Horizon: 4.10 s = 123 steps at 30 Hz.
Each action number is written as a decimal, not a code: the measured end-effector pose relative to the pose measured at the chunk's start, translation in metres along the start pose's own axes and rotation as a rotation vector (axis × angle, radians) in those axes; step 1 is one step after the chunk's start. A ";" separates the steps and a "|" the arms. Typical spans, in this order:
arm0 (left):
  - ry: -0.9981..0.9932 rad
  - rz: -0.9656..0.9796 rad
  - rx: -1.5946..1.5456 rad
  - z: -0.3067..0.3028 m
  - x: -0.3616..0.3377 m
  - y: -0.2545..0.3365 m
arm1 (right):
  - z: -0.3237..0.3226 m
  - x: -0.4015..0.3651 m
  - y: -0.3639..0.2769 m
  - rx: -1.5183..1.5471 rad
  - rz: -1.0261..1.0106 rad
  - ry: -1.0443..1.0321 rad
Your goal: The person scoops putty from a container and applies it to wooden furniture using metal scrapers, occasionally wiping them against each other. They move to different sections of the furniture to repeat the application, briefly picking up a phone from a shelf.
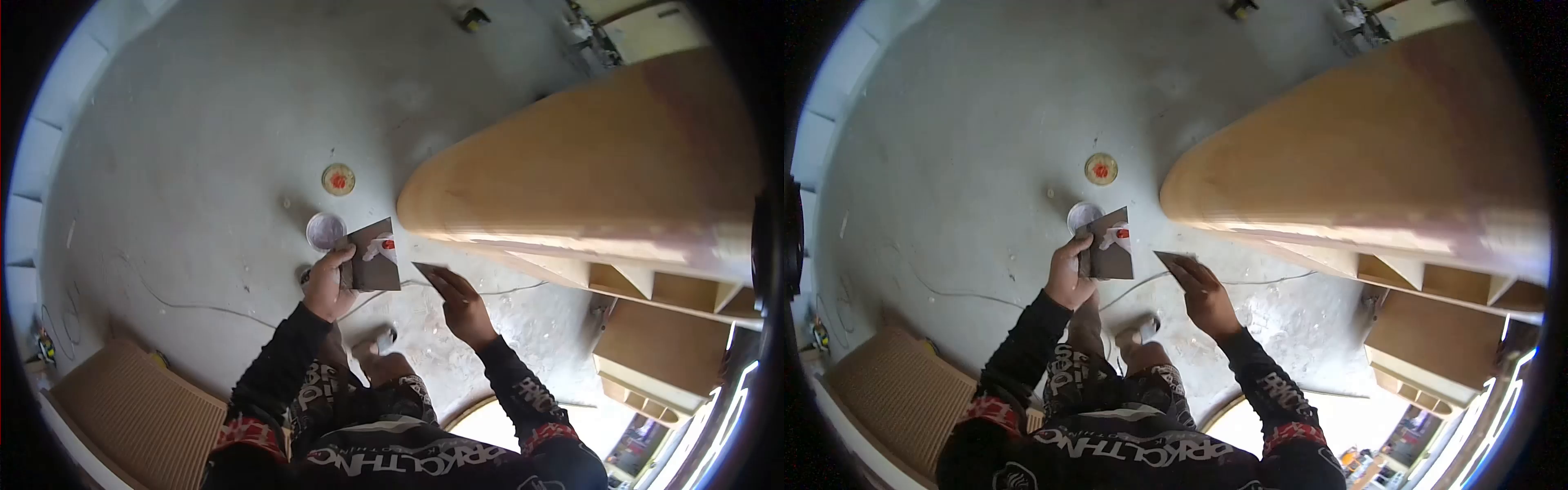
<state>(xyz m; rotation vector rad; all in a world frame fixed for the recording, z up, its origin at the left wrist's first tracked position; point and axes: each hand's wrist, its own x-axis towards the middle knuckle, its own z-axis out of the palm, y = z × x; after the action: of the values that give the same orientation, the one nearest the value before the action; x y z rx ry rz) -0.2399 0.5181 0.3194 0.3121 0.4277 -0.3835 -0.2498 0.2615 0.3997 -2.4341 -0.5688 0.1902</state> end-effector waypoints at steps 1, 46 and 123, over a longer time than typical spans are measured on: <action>-0.008 0.084 0.092 0.003 -0.006 -0.007 | -0.008 -0.022 -0.014 0.092 0.118 0.095; -1.421 1.198 1.674 0.175 -0.230 -0.206 | -0.097 -0.369 -0.122 2.429 0.297 0.563; -0.319 -0.169 0.299 0.144 -0.261 -0.196 | -0.088 -0.368 -0.087 -0.053 -0.011 0.412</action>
<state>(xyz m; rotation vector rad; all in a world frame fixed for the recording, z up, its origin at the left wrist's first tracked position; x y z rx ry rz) -0.4931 0.3682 0.5219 0.4982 0.0810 -0.6541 -0.5870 0.1128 0.5218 -2.4233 -0.4043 -0.3286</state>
